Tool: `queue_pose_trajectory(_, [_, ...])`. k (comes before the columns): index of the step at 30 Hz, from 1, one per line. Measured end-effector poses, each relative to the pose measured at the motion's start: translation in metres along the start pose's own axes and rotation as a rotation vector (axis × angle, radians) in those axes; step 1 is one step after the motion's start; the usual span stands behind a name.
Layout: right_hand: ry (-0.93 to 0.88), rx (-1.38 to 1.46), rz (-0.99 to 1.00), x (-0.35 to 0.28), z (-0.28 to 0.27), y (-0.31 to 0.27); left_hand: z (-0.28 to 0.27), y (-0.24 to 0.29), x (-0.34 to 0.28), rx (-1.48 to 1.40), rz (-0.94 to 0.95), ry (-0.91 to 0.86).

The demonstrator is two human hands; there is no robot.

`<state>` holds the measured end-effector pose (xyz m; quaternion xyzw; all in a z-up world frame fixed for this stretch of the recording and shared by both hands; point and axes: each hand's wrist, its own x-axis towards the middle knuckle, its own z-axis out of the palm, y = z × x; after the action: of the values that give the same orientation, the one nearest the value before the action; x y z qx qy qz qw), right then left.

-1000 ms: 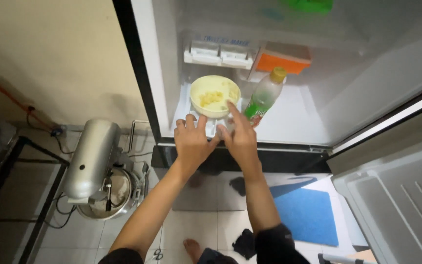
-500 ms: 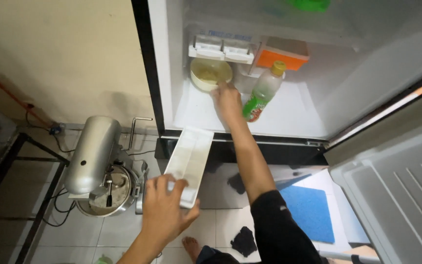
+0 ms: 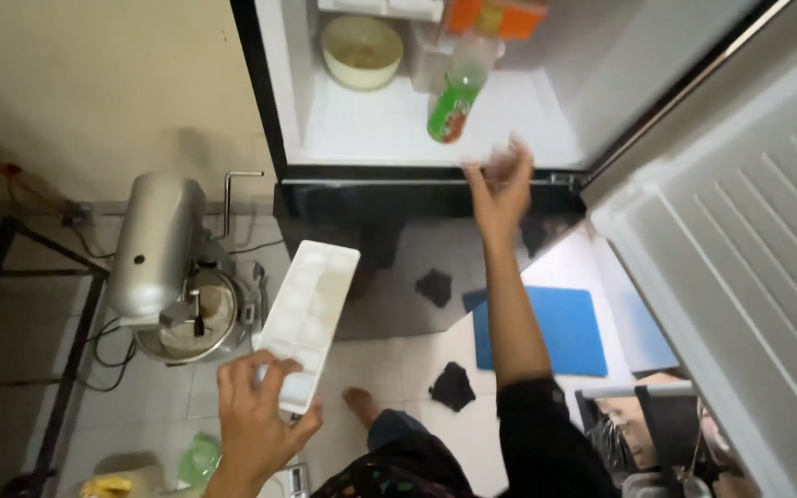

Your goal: The person retrieves an ice tray from the refrigerator, empties the ice cubes into a bowl, and weighs the ice on a digital scale.

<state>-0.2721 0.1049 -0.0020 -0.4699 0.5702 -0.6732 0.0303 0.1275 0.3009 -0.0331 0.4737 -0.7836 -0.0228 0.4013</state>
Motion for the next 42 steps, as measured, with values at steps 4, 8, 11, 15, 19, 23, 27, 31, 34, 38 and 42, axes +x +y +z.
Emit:
queue_pose_trajectory(4, [-0.137,-0.02,0.039,0.071,0.074,0.054,-0.003,0.009,-0.022,-0.03,0.018,-0.001])
queue_pose_trajectory(8, [-0.024,-0.284,0.104,0.102,0.091,0.065,-0.005,0.006,-0.038,0.013,-0.007,0.12])
queue_pose_trajectory(11, [0.189,-0.346,0.105,0.13,0.067,0.098,-0.016,0.015,-0.046,0.057,-0.138,0.2])
queue_pose_trajectory(15, [0.158,-0.278,0.103,0.186,0.035,0.16,-0.022,0.012,-0.05,0.128,-0.393,0.161])
queue_pose_trajectory(19, [0.241,0.175,-0.06,0.052,-0.038,0.081,-0.018,-0.004,-0.057,0.127,-0.305,0.235])
queue_pose_trajectory(23, [0.263,0.919,0.42,-0.08,-0.22,0.227,-0.03,-0.014,-0.063,0.192,-0.168,0.312])
queue_pose_trajectory(27, [0.244,1.422,0.742,-0.144,-0.297,0.242,-0.05,-0.025,-0.077,0.195,-0.078,0.201])
queue_pose_trajectory(31, [0.235,1.394,0.789,-0.188,-0.311,0.201,-0.062,-0.021,-0.087,0.21,-0.056,0.192])
queue_pose_trajectory(34, [0.194,1.387,0.828,-0.212,-0.3,0.165,-0.071,-0.018,-0.099,0.243,-0.017,0.2])
queue_pose_trajectory(38, [0.093,1.399,0.864,-0.215,-0.251,0.104,-0.072,-0.013,-0.125,0.171,-0.045,0.267])
queue_pose_trajectory(42, [0.002,1.41,0.928,-0.23,-0.185,0.012,-0.086,-0.004,-0.147,0.17,-0.064,0.321])
